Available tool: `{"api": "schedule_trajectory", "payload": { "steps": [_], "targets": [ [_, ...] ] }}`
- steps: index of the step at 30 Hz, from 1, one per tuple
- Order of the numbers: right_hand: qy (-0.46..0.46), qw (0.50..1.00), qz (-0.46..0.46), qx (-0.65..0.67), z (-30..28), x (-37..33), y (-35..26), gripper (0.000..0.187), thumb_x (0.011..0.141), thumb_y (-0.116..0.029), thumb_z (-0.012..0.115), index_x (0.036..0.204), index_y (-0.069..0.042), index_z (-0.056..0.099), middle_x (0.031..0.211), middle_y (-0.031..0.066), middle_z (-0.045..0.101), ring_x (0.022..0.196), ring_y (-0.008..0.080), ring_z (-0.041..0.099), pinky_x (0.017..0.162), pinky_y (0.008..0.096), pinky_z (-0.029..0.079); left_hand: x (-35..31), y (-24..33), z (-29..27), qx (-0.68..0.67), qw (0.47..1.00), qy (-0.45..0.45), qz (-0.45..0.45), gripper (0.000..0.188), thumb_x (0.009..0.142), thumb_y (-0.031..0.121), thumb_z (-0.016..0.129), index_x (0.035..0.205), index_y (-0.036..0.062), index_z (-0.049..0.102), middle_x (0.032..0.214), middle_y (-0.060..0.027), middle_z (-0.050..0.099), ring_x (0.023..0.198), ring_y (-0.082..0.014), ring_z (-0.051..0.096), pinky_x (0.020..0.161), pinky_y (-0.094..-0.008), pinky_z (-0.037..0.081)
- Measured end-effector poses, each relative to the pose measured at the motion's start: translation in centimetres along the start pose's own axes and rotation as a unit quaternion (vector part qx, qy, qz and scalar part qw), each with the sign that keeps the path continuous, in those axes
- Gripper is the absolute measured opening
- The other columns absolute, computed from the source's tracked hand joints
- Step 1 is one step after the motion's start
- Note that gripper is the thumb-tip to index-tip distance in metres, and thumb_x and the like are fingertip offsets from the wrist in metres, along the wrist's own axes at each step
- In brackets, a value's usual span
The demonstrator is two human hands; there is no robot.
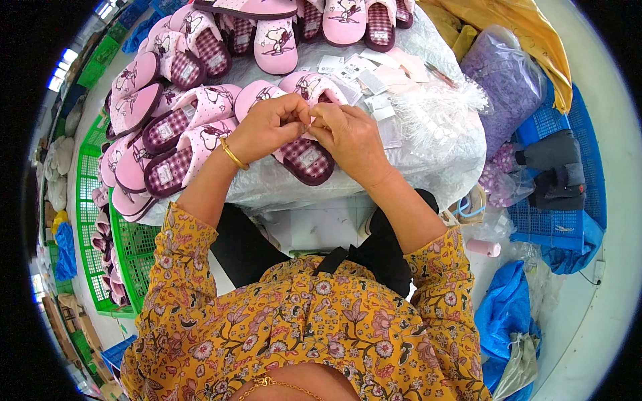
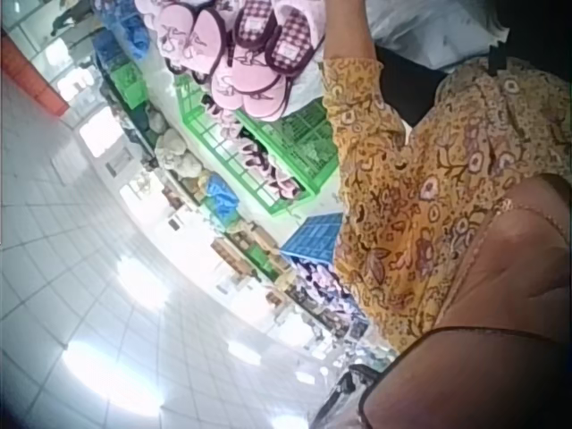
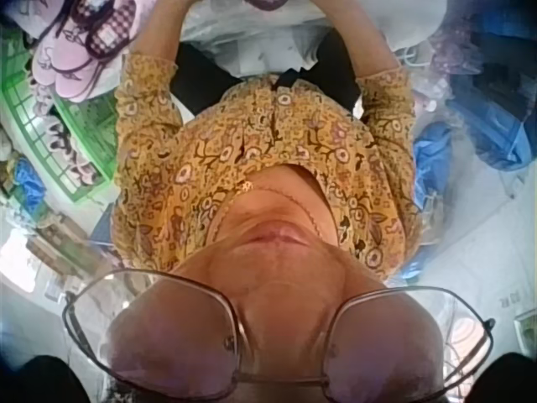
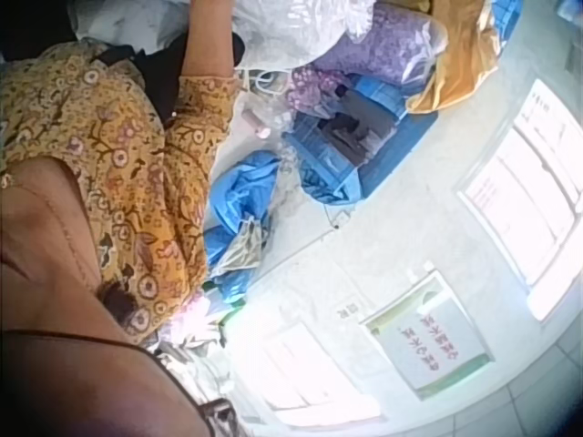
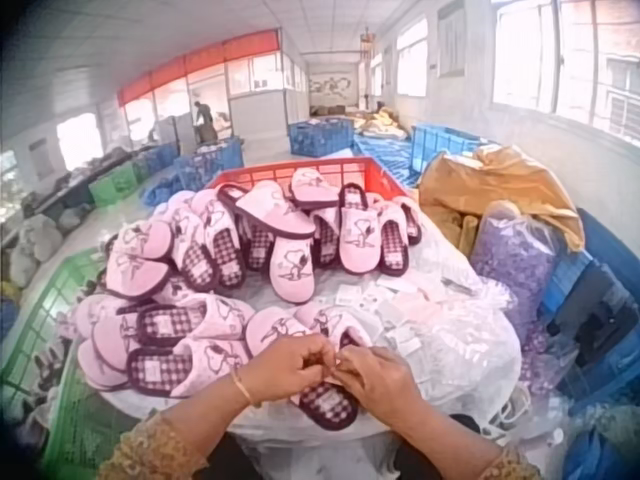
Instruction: The person sits on the floor and repeatedly picks up pairs of pink slippers, attaches small paper tags to them, and places them into a red basket. The process is repeated for multiple pairs throughout the clip.
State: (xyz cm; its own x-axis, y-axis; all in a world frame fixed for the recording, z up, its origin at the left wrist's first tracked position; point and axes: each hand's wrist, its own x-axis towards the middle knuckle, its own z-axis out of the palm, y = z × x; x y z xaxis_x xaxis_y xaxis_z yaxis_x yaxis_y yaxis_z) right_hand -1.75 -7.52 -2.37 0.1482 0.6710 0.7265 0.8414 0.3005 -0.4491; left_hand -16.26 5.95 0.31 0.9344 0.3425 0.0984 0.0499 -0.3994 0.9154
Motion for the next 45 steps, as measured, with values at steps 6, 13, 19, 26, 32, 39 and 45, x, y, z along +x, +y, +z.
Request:
{"api": "schedule_trajectory", "payload": {
  "steps": [6, 13, 19, 26, 32, 39, 45],
  "targets": [
    [-0.018, 0.996, 0.051, 0.069, -0.3, -0.3, -0.4, 0.035, 0.075, -0.006, 0.077, 0.106, -0.008, 0.059, 0.079, 0.0051, 0.070, 0.075, 0.0232, 0.068, 0.069, 0.0330, 0.055, -0.1, -0.1, -0.2, -0.062, 0.998, -0.015, -0.013, 0.008, 0.085, -0.002, 0.060, 0.089, 0.0040, 0.057, 0.080, 0.0024, 0.057, 0.072, -0.0042, 0.052, 0.065, -0.0201, 0.044],
    [-0.021, 0.991, 0.094, 0.091, -0.4, -0.5, -1.0, 0.033, 0.075, -0.003, 0.076, 0.105, -0.007, 0.061, 0.079, 0.0051, 0.071, 0.075, 0.0212, 0.068, 0.067, 0.0311, 0.055, -0.4, -0.4, -0.2, -0.089, 0.995, -0.021, -0.031, 0.009, 0.086, -0.004, 0.060, 0.090, 0.0031, 0.056, 0.082, 0.0029, 0.056, 0.073, -0.0029, 0.051, 0.065, -0.0191, 0.043],
    [0.012, 0.996, 0.050, 0.066, 0.2, -0.5, -0.7, 0.033, 0.074, -0.002, 0.075, 0.103, -0.006, 0.060, 0.080, 0.0073, 0.071, 0.076, 0.0253, 0.069, 0.066, 0.0343, 0.055, -0.2, -0.6, 0.3, -0.102, 0.995, -0.015, -0.016, 0.009, 0.088, -0.003, 0.060, 0.094, 0.0027, 0.058, 0.084, 0.0010, 0.059, 0.072, -0.0038, 0.054, 0.063, -0.0196, 0.044],
    [-0.009, 0.975, 0.191, 0.110, -0.5, -0.7, -1.5, 0.031, 0.076, -0.006, 0.077, 0.103, -0.005, 0.061, 0.083, 0.0078, 0.069, 0.075, 0.0206, 0.069, 0.065, 0.0310, 0.054, -1.6, 0.9, 1.1, -0.019, 0.990, 0.131, -0.042, 0.014, 0.089, 0.003, 0.064, 0.103, 0.0007, 0.060, 0.081, -0.0010, 0.062, 0.064, -0.0064, 0.056, 0.059, -0.0215, 0.047],
    [-0.082, 0.958, 0.260, 0.089, -2.5, 0.0, -0.7, 0.032, 0.077, -0.013, 0.078, 0.104, -0.005, 0.062, 0.090, 0.0061, 0.068, 0.077, 0.0171, 0.067, 0.070, 0.0304, 0.054, -5.9, -1.5, 0.4, 0.076, 0.936, 0.343, 0.035, 0.011, 0.089, 0.005, 0.065, 0.100, 0.0028, 0.063, 0.087, 0.0009, 0.059, 0.071, -0.0060, 0.055, 0.064, -0.0203, 0.046],
    [-0.203, 0.946, 0.251, 0.015, -0.7, 3.0, 0.1, 0.052, 0.080, -0.034, 0.074, 0.124, -0.013, 0.057, 0.097, 0.0139, 0.070, 0.091, 0.0310, 0.068, 0.080, 0.0400, 0.052, -8.2, -0.2, 3.2, 0.215, 0.917, 0.334, 0.036, 0.021, 0.083, 0.011, 0.073, 0.099, 0.0032, 0.063, 0.093, -0.0074, 0.055, 0.063, -0.0144, 0.053, 0.058, -0.0290, 0.046],
    [-0.383, 0.801, 0.369, 0.276, -1.0, 6.2, 1.9, 0.053, 0.088, -0.028, 0.069, 0.136, -0.011, 0.054, 0.121, 0.0111, 0.065, 0.107, 0.0213, 0.064, 0.089, 0.0349, 0.050, -7.9, -1.5, 4.2, 0.172, 0.928, 0.332, -0.013, 0.029, 0.080, 0.016, 0.077, 0.099, 0.0037, 0.060, 0.087, -0.0063, 0.053, 0.063, -0.0148, 0.050, 0.060, -0.0305, 0.044]
  ]
}}
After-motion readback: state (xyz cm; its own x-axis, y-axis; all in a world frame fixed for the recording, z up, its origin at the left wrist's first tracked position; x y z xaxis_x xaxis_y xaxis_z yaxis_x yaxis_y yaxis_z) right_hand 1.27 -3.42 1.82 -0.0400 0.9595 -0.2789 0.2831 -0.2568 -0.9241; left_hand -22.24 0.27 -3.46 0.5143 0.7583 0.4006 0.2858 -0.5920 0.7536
